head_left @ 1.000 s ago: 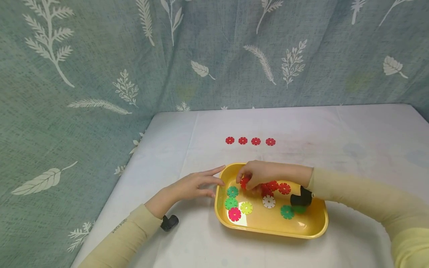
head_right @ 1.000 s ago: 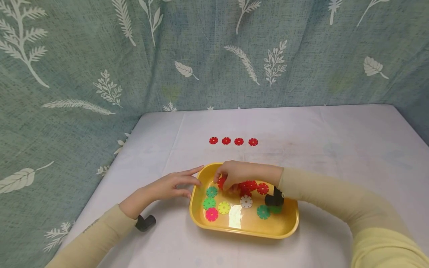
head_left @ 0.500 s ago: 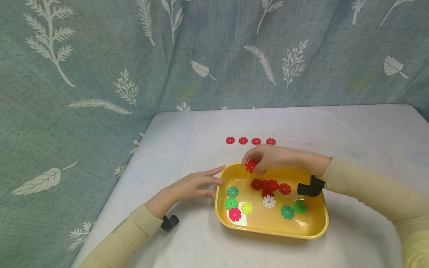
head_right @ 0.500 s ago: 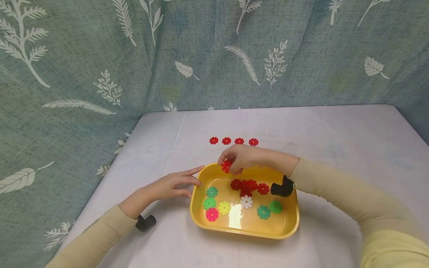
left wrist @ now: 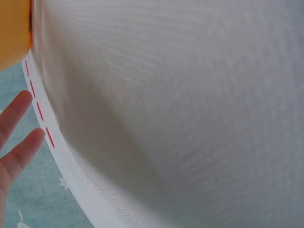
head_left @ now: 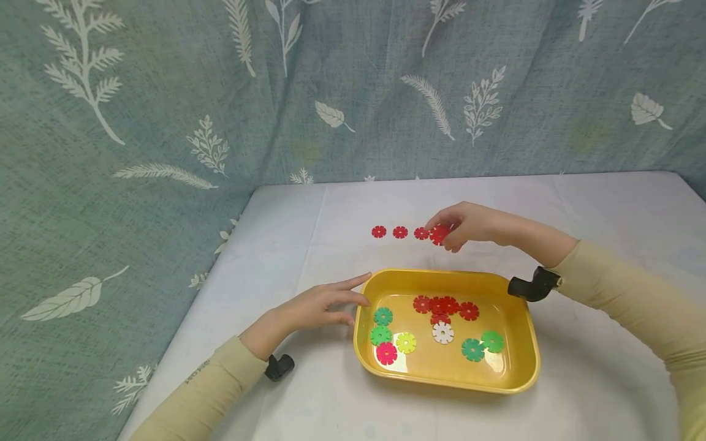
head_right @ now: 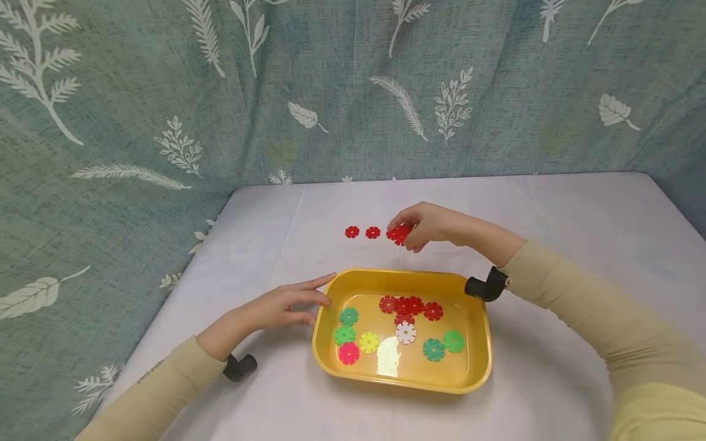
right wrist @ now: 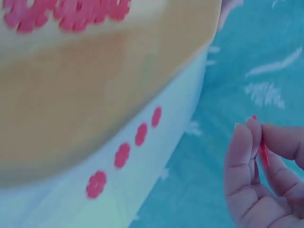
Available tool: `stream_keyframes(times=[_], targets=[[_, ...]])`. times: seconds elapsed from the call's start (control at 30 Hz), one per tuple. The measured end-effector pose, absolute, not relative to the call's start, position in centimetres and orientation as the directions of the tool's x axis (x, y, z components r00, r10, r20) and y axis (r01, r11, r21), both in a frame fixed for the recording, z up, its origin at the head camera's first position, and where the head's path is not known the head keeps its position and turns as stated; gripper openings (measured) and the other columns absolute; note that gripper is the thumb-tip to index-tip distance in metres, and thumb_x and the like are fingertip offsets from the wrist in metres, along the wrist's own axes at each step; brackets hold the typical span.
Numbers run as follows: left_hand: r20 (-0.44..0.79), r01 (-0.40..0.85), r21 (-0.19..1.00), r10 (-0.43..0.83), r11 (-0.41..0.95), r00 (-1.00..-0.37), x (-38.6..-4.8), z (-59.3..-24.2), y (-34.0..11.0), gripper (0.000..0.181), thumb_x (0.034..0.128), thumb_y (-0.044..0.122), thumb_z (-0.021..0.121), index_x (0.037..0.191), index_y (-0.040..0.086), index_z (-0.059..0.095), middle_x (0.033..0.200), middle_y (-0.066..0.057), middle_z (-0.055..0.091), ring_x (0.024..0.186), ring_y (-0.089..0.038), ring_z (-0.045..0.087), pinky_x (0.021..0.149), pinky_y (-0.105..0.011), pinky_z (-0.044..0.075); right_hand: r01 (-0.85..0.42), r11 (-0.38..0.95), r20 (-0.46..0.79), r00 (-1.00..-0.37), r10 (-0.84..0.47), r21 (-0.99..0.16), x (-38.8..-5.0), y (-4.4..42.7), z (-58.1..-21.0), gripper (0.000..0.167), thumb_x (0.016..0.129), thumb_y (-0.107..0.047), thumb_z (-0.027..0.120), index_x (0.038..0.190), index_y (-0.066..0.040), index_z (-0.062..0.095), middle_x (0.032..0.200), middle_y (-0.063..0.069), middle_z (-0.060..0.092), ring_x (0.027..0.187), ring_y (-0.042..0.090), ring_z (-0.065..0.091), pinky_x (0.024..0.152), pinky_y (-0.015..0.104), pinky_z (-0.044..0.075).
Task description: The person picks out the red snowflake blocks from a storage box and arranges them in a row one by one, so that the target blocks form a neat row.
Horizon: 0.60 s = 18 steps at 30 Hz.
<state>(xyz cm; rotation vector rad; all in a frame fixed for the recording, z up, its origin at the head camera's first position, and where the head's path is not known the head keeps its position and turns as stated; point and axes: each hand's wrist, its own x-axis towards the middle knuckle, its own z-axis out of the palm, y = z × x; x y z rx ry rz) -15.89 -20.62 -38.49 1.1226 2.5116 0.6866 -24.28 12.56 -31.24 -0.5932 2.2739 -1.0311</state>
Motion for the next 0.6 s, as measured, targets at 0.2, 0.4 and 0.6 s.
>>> stream_keyframes(times=[0.2,0.4,0.6], targets=[[-0.069,0.617,0.543,0.763,0.569,-0.643,-15.9,-38.6,-20.7,0.044,0.0785,0.042,0.064,0.119,0.025,0.060,0.150,0.005,0.026,0.133,-0.015,0.034,0.103,-0.034,0.038,-0.117,0.604,-0.304,-0.780,-0.548,-0.788,-25.9,14.3,-31.5,0.045,0.084,-0.006,0.061,0.127,-0.004,0.050,0.105,0.017,0.058,0.092,0.029,0.059,0.086,0.042,0.051],[-0.065,0.623,0.537,0.765,0.568,-0.641,-15.9,-38.6,-20.7,0.045,0.0787,0.043,0.064,0.119,0.025,0.060,0.150,0.005,0.026,0.133,-0.015,0.034,0.103,-0.034,0.038,-0.075,0.601,-0.314,-0.797,-0.516,-0.796,-27.3,15.6,-32.3,0.047,0.086,-0.006,0.061,0.130,-0.004,0.047,0.106,0.019,0.056,0.091,0.026,0.059,0.090,0.044,0.048],[-0.075,0.621,0.532,0.762,0.576,-0.643,-15.9,-38.5,-20.6,0.047,0.0785,0.047,0.061,0.120,0.025,0.059,0.150,0.006,0.025,0.133,-0.015,0.034,0.102,-0.033,0.039,-0.067,0.637,-0.325,-0.816,-0.478,-0.768,-28.1,16.3,-33.3,0.049,0.086,-0.004,0.061,0.132,-0.002,0.045,0.111,0.019,0.055,0.095,0.024,0.056,0.091,0.045,0.048]])
